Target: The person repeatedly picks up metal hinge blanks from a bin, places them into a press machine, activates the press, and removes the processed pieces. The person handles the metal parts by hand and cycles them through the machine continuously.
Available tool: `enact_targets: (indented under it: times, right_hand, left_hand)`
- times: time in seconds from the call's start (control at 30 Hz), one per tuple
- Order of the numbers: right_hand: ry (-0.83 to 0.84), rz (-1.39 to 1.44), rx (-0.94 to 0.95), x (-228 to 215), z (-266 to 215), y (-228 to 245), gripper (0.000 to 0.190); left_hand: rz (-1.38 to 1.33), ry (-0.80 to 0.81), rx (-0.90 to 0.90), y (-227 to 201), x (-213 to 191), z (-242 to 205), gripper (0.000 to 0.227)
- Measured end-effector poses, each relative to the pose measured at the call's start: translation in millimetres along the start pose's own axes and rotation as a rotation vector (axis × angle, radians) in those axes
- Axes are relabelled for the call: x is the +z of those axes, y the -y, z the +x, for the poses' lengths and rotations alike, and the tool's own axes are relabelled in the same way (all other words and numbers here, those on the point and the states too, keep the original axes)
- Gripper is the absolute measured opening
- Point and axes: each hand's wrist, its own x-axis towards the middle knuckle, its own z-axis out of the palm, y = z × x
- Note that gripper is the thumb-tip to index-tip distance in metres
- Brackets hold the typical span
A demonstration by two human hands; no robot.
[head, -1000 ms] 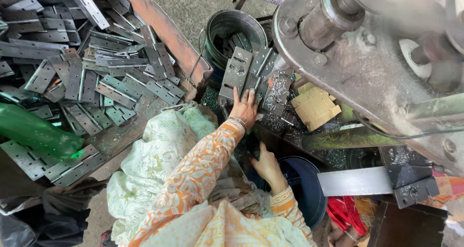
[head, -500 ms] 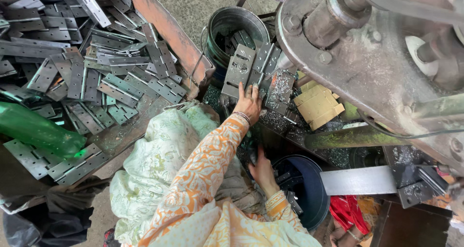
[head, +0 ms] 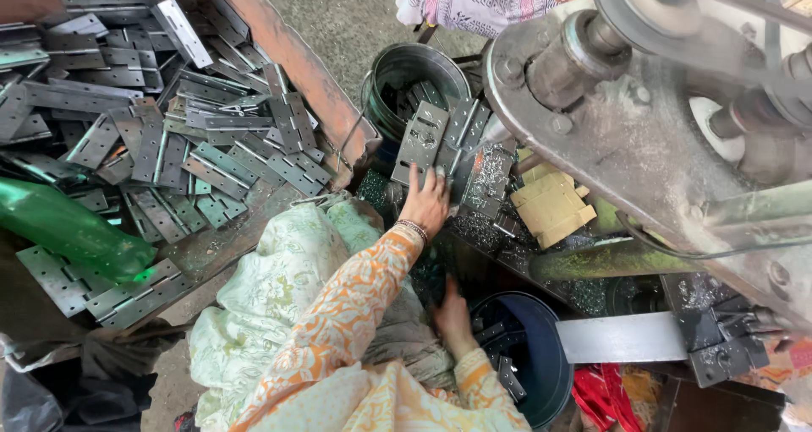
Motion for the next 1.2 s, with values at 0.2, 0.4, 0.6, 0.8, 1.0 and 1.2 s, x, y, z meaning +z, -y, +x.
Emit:
enact_targets:
  times: [0.2, 0.4, 0.6, 0.8, 1.0, 1.2]
  right_hand:
    - [0.193, -0.147, 0.088, -71.0, 21.3, 30.1, 0.080]
    - [0.068, -0.073, 0.084, -19.1, -2.9, 15.2, 0.078]
    - [-0.092, 0.078, -0.057, 45.6, -7.2, -16.8, 0.076]
    - [0.031, 0.011, 0.048, -7.0, -1.0, 1.6, 0.084]
    - [0.124, -0.046, 0.096, -43.8, 8.3, 14.0, 0.079]
    - [-0.107, 0.075, -0.074, 33.7, -8.3, -18.3, 0.081]
  left_hand:
    - [-0.032, 0.088, -0.089, -1.1, -13.0, 4.6, 0.042]
    - [-0.006, 0.159, -0.106, 1.4, -18.6, 30.0, 0.043]
    - [-0.038, 0.032, -0.117, 11.7, -3.7, 24.8, 0.046]
    - [-0.060, -0.009, -0.113, 13.9, 9.9, 18.2, 0.046]
    - [-0.102, 0.030, -0.130, 10.9, 11.1, 50.5, 0.044]
    - [-0.048, 0.081, -0.090, 14.8, 4.0, 53.1, 0.042]
